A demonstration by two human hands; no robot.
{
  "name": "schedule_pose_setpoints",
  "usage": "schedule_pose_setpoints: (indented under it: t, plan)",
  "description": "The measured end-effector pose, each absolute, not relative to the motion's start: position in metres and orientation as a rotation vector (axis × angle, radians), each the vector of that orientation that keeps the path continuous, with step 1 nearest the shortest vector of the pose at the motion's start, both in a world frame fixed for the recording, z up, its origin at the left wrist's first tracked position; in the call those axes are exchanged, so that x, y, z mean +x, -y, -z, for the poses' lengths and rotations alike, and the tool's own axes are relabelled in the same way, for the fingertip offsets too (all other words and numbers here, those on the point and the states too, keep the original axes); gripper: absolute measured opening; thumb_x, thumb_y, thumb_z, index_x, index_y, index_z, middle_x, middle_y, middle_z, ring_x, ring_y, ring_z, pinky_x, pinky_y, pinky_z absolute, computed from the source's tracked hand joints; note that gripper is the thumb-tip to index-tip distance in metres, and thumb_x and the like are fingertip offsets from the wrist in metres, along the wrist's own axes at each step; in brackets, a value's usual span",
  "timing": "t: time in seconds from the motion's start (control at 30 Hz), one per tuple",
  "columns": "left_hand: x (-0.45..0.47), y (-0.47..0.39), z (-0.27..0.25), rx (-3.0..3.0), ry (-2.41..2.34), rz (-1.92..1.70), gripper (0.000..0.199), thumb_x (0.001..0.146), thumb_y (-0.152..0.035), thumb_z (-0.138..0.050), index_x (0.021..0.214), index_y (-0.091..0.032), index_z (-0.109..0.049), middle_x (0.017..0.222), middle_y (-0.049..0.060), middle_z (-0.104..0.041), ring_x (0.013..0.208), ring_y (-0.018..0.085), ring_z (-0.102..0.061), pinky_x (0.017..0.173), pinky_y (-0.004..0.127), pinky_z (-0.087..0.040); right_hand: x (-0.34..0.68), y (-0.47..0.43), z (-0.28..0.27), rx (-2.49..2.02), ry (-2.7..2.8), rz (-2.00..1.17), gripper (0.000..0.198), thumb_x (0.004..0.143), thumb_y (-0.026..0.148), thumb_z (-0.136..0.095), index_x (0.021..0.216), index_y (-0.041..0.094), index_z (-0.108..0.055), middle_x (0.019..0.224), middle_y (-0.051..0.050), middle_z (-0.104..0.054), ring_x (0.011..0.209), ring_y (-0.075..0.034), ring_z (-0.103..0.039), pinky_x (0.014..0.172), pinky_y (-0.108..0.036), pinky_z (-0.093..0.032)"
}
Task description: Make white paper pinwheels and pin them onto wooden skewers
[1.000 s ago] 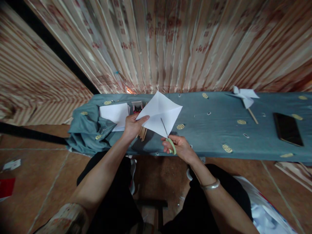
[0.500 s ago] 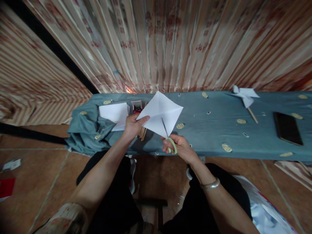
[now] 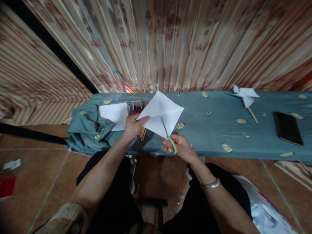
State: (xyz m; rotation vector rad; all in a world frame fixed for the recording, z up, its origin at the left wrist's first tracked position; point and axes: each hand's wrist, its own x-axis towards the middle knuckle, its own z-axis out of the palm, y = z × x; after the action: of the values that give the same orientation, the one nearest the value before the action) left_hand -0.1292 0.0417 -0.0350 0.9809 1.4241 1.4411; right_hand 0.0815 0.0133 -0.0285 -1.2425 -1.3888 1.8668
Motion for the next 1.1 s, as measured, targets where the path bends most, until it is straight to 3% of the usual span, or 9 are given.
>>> schedule_pose_setpoints:
  t: [0.37, 0.6, 0.8, 0.97, 1.1]
  plan:
    - [-0.13, -0.041, 0.035, 1.019, -1.41, -1.464, 0.028, 0.06, -0.038, -0.077, 0.072, -0.014, -0.075, 0.058, -0.003, -0.06, 0.055, 0.012, -0.052, 0.055, 0.024, -0.043, 0.082, -0.014, 0.033, -1.271, 1.387, -1.868, 0.059, 0.054, 0.066, -0.082, 0.082, 0.016, -0.068, 0.055, 0.001, -0.063, 0.045, -0.009, -0.051, 0.043, -0.023, -0.035]
    - [-0.134, -0.04, 0.028, 0.928, -1.398, -1.495, 0.03, 0.059, -0.037, -0.078, 0.077, -0.013, -0.076, 0.062, -0.001, -0.065, 0.057, 0.013, -0.054, 0.056, 0.025, -0.044, 0.089, -0.013, 0.032, -1.178, 1.511, -1.963, 0.062, 0.064, 0.071, -0.074, 0.091, 0.016, -0.066, 0.07, -0.004, -0.07, 0.056, -0.011, -0.056, 0.05, -0.023, -0.041]
    - [-0.153, -0.041, 0.031, 0.875, -1.426, -1.581, 0.034, 0.056, -0.039, -0.082, 0.076, -0.012, -0.076, 0.064, 0.0, -0.066, 0.058, 0.013, -0.056, 0.057, 0.025, -0.044, 0.137, -0.028, 0.022, -1.225, 1.667, -1.993, 0.061, 0.063, 0.069, -0.077, 0.094, 0.016, -0.069, 0.073, -0.006, -0.07, 0.057, -0.012, -0.056, 0.052, -0.024, -0.042]
    - [-0.155, -0.035, 0.03, 0.864, -1.427, -1.462, 0.038, 0.051, -0.041, -0.084, 0.075, -0.012, -0.076, 0.06, 0.0, -0.065, 0.055, 0.013, -0.056, 0.054, 0.025, -0.044, 0.163, -0.041, 0.022, -1.318, 1.513, -1.593, 0.057, 0.063, 0.066, -0.078, 0.095, 0.019, -0.071, 0.074, -0.006, -0.072, 0.058, -0.016, -0.06, 0.052, -0.028, -0.045]
    - [-0.147, -0.028, 0.032, 0.932, -1.36, -1.194, 0.034, 0.049, -0.039, -0.085, 0.068, -0.012, -0.075, 0.057, 0.0, -0.064, 0.05, 0.012, -0.055, 0.048, 0.023, -0.042, 0.156, -0.046, 0.026, -1.358, 1.371, -1.156, 0.055, 0.055, 0.055, -0.087, 0.096, 0.024, -0.068, 0.086, -0.004, -0.075, 0.075, -0.02, -0.067, 0.066, -0.032, -0.053]
